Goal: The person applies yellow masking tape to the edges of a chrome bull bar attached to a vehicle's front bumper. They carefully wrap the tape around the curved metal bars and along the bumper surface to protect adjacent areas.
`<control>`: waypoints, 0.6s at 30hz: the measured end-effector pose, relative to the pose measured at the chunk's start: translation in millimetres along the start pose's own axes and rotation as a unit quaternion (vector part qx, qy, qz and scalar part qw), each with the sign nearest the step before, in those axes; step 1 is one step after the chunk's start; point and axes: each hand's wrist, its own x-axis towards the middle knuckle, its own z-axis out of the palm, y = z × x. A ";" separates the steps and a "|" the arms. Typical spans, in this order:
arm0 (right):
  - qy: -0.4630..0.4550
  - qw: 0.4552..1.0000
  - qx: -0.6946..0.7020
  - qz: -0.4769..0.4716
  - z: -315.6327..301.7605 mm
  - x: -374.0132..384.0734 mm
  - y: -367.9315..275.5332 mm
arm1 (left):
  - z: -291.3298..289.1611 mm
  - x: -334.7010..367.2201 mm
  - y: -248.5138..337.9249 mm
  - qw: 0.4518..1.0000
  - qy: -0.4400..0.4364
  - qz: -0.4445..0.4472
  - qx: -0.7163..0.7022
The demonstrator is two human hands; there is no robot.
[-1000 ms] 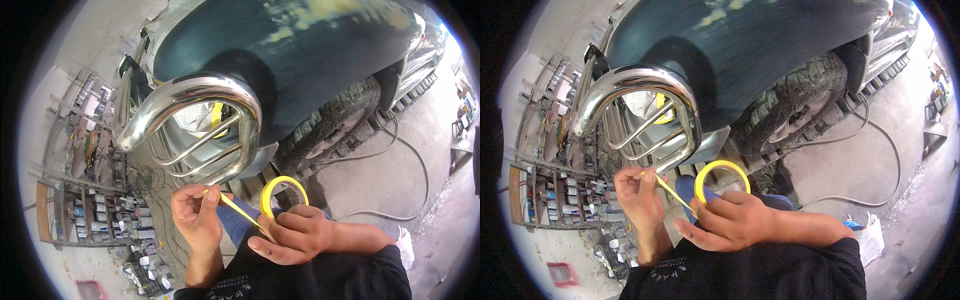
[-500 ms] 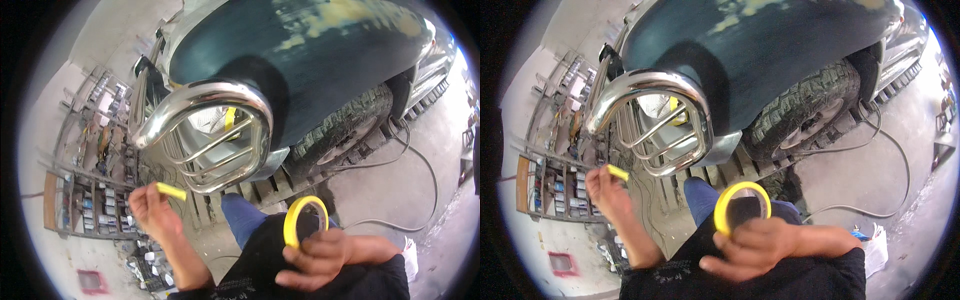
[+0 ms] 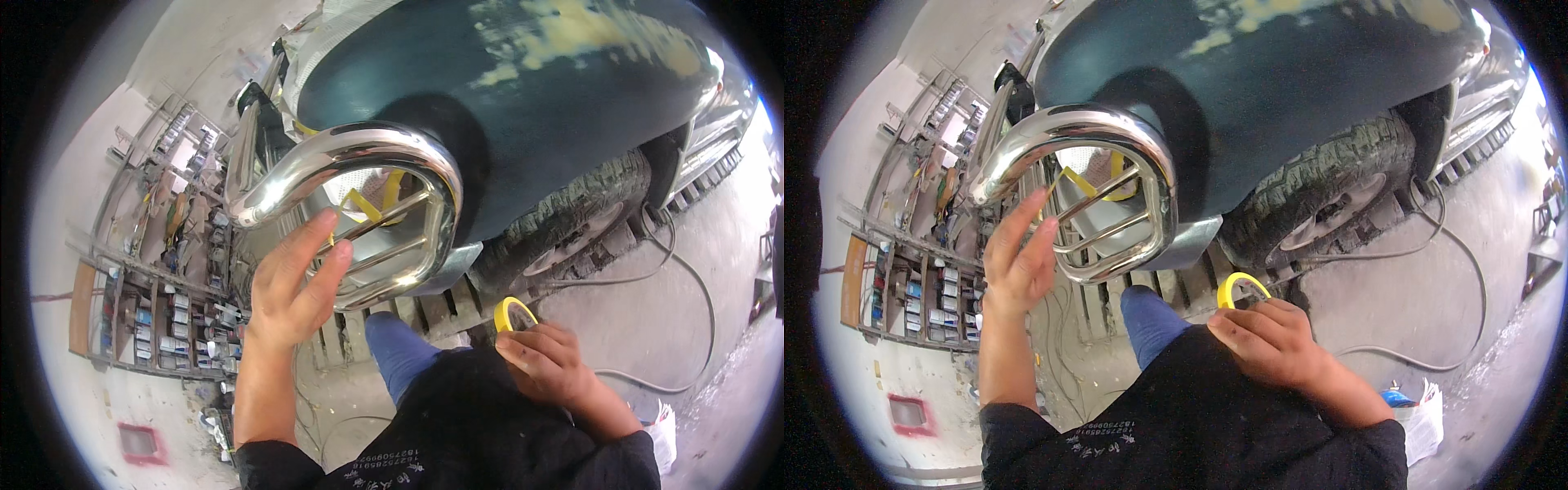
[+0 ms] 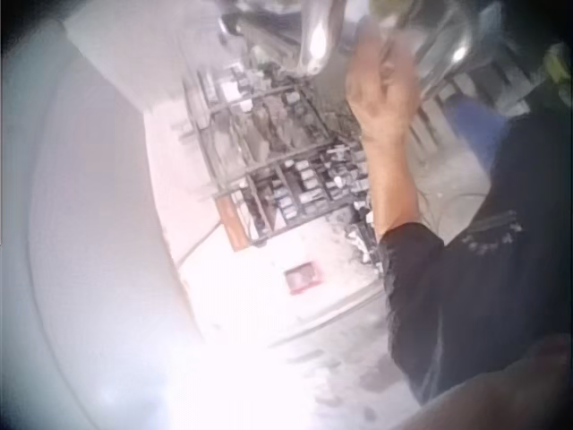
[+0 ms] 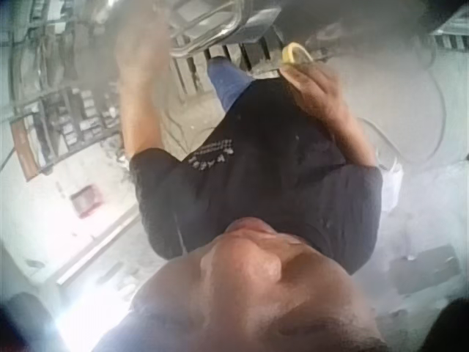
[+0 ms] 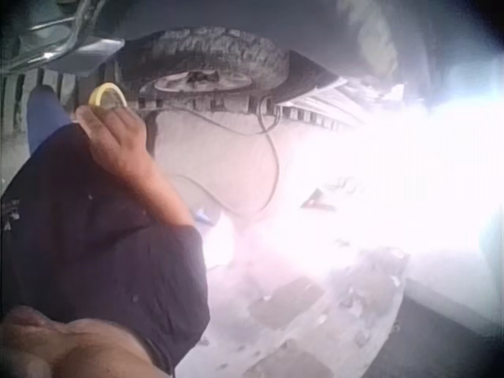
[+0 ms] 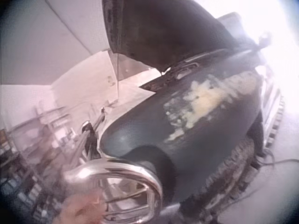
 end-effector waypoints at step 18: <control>-0.026 0.994 0.038 0.095 13.6 -15.0 1.8 | 15.4 18.8 -41.7 0.968 -0.181 -0.169 -0.034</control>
